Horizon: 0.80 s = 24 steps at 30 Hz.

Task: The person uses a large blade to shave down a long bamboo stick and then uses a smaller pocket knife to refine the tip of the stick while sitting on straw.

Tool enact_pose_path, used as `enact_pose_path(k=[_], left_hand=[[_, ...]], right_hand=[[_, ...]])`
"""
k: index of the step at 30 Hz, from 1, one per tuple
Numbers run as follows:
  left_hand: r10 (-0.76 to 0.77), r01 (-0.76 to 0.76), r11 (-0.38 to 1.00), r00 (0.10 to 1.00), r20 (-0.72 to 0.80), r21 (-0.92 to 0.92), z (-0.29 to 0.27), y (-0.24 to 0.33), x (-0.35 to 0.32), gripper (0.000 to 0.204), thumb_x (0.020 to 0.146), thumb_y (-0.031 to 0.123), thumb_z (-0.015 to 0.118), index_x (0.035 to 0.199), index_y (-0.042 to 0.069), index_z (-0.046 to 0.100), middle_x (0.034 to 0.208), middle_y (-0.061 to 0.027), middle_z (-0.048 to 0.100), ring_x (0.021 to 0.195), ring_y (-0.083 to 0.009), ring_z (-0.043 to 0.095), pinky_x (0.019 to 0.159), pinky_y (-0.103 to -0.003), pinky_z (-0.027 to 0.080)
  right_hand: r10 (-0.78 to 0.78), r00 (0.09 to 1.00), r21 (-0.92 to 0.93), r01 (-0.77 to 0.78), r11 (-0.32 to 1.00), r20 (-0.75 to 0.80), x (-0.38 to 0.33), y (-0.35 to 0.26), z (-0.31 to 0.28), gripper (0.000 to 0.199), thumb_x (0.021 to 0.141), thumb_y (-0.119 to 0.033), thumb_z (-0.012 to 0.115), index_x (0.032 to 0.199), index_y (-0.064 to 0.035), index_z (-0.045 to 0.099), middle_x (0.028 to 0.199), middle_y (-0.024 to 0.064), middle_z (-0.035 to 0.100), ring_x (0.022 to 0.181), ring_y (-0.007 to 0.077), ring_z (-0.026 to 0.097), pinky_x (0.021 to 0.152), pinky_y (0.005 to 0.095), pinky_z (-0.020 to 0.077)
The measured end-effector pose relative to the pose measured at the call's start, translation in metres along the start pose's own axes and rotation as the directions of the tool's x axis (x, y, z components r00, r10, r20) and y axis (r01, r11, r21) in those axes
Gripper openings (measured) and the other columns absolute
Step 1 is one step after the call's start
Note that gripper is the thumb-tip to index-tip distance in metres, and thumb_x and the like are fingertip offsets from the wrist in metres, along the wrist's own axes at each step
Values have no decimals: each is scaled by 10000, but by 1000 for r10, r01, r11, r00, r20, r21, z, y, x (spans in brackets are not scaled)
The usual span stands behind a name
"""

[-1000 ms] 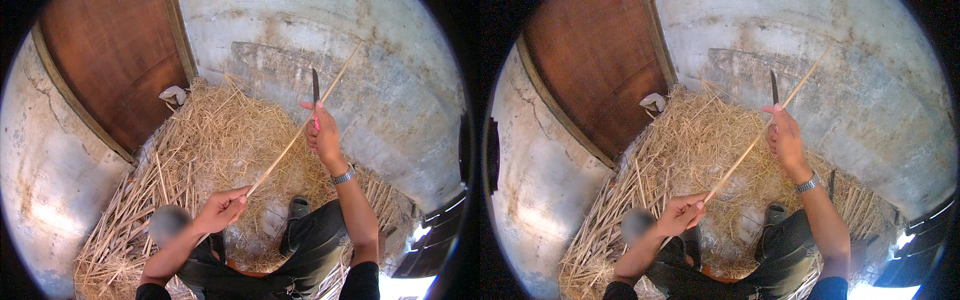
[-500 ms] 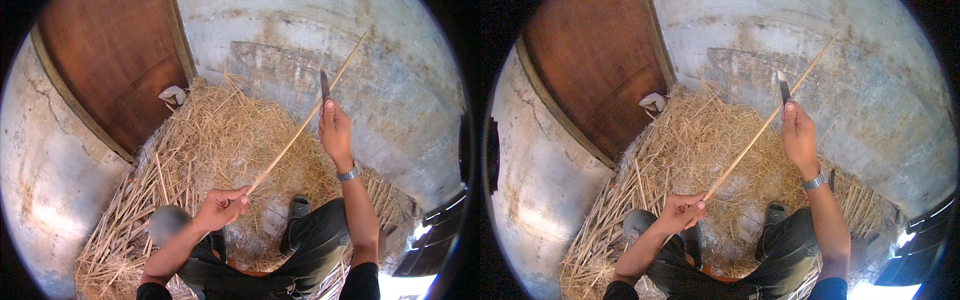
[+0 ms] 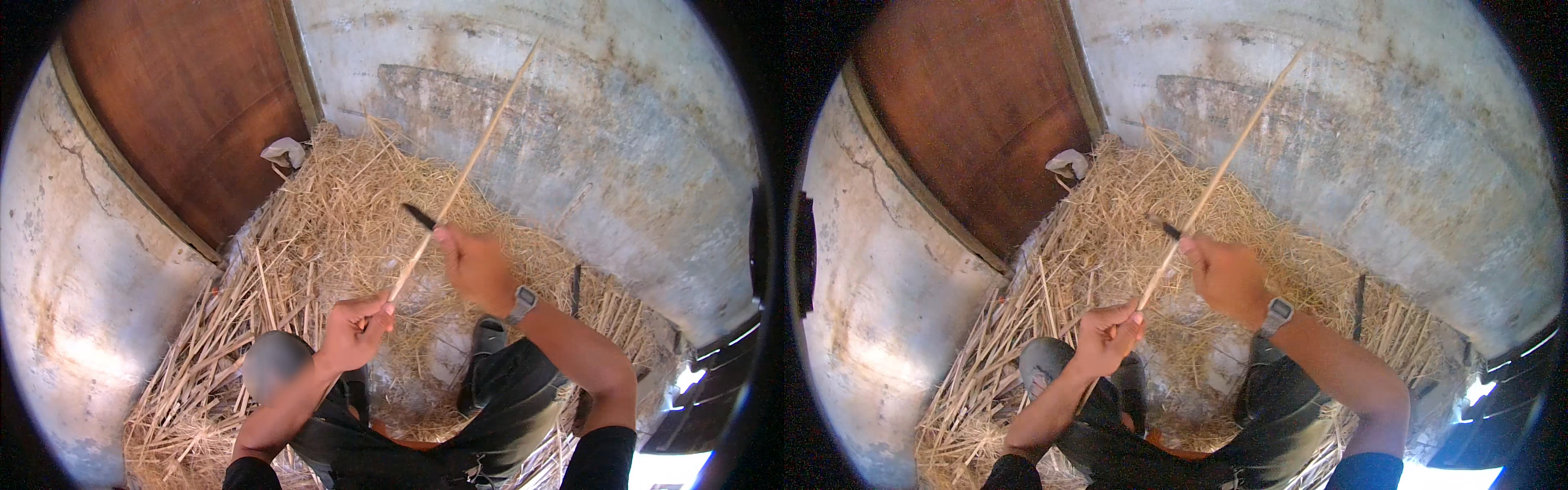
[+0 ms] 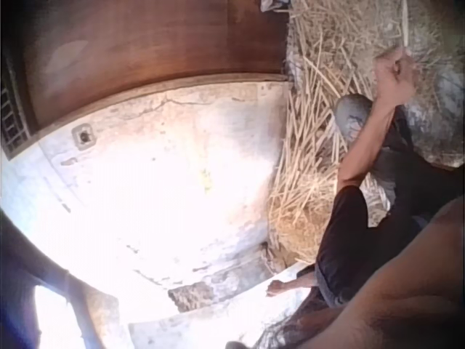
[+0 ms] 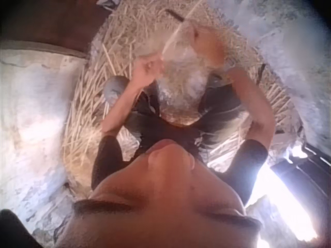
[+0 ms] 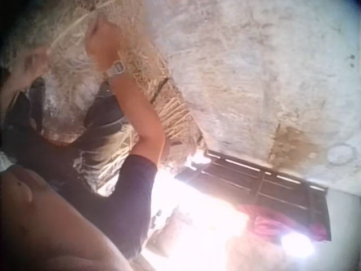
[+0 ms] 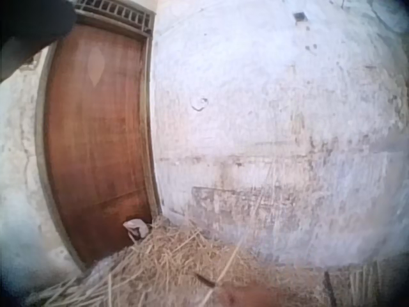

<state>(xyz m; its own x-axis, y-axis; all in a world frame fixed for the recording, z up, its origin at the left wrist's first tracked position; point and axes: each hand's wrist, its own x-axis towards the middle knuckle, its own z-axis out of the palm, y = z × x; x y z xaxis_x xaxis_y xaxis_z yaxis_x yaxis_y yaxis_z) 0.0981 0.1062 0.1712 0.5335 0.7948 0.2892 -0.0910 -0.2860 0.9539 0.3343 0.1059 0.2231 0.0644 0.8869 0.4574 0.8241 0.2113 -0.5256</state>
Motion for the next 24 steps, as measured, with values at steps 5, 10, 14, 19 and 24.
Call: enact_pose_path(k=[5, 10, 14, 19, 24], left_hand=[[-28, 27, 999, 995, -91, -19, -4, 5, 5, 257, 1007, 87, 598, 1221, -40, 664, 752, -18, 624, 633, -37, 519, 546, -210, 397], [-135, 132, 987, 990, -35, -96, -10, 16, 6, 272, 1015, 95, 585, 1255, -14, 656, 769, -15, 629, 573, -15, 469, 489, -200, 358], [-121, 119, 986, 993, -9, -117, -6, 14, 4, 295, 1021, 123, 583, 1270, -23, 645, 730, -13, 605, 507, -12, 413, 450, -215, 322], [-129, 127, 989, 991, -27, -72, -16, 7, 5, 287, 1016, 77, 573, 1279, -16, 639, 777, -16, 638, 559, -11, 446, 476, -196, 348], [-129, 124, 986, 991, -34, -115, -13, 14, 6, 272, 1014, 64, 569, 1261, -14, 651, 769, -5, 638, 549, -5, 433, 471, -198, 341]], right_hand=[[-180, 984, 64, 180, 982, 7, -13, -7, 23, 308, 1024, -324, 526, 861, -74, 599, 560, 169, 550, 495, 388, 578, 463, 468, 451], [-135, 982, 36, 141, 989, -131, 19, 3, 1, 281, 1020, -312, 534, 889, -78, 617, 575, 164, 561, 495, 378, 578, 460, 458, 449], [-80, 975, 21, 86, 996, -208, 23, 7, -3, 236, 1015, -288, 540, 919, -86, 616, 580, 163, 564, 508, 379, 585, 467, 462, 451], [-166, 984, -8, 167, 986, 66, -12, -3, 27, 222, 1024, -267, 516, 964, -76, 612, 608, 168, 578, 540, 382, 602, 481, 469, 464], [-194, 903, 36, 225, 974, -383, 33, 21, 6, 244, 1008, -281, 531, 903, -81, 623, 635, 172, 592, 557, 389, 601, 501, 483, 473]])
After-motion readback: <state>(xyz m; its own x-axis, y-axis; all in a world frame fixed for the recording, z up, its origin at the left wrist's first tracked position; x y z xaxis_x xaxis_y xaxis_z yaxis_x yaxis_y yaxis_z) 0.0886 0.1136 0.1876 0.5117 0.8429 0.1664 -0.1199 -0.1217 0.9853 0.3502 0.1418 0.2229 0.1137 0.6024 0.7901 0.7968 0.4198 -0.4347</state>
